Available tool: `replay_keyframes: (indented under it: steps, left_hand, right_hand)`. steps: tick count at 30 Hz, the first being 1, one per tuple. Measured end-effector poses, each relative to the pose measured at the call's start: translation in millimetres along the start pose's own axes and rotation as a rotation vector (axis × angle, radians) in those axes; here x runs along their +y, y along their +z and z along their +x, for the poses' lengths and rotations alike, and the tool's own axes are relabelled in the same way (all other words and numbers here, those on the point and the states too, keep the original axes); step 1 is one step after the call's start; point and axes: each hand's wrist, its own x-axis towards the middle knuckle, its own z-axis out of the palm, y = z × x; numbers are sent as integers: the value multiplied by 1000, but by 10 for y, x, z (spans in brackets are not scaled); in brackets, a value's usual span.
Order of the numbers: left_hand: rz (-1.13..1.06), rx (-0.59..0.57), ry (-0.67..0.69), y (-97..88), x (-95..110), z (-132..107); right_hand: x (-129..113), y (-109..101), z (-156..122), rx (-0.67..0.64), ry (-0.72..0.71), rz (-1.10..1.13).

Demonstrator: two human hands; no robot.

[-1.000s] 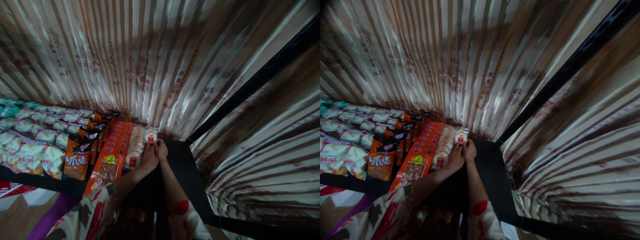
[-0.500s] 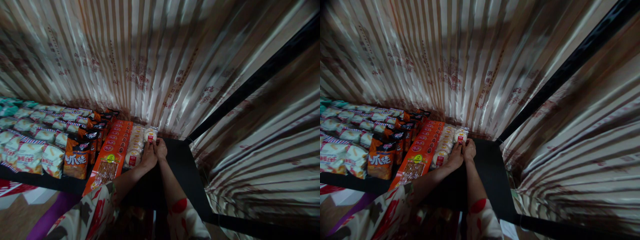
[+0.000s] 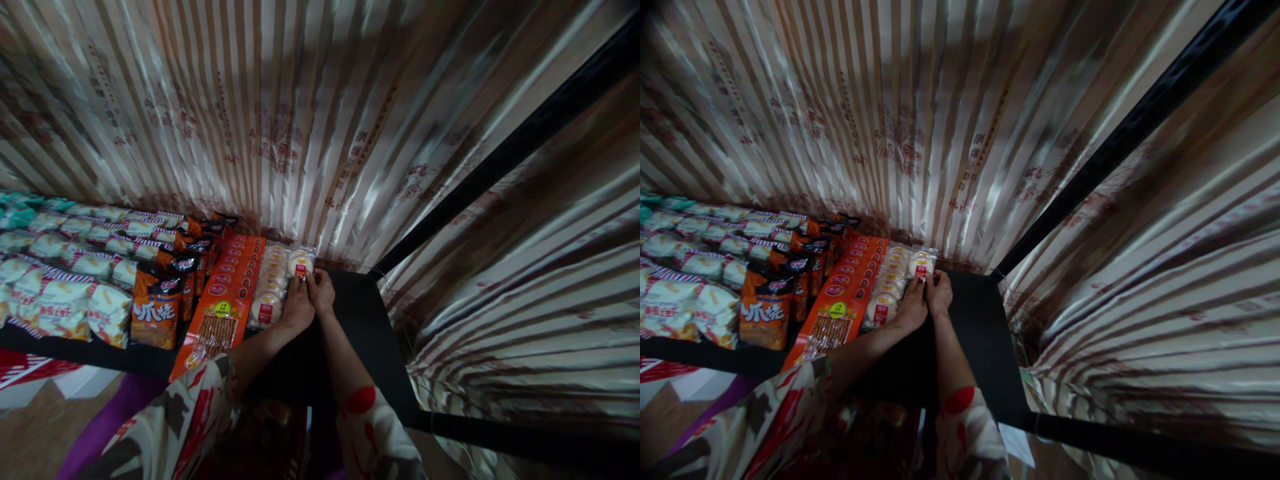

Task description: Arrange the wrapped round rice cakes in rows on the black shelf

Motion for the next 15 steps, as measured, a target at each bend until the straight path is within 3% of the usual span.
replay_keyframes:
  steps: [5,11,15]
  left_hand:
    - [15,-13,7,4,28,-61]
    - [-28,15,59,21,25,-192]
    - [-15,19,60,34,-3,-319]
  right_hand:
    - [49,-16,-33,19,-9,115]
    - [73,-60,-181,95,-28,103]
    - [88,-108,-345,80,-53,73]
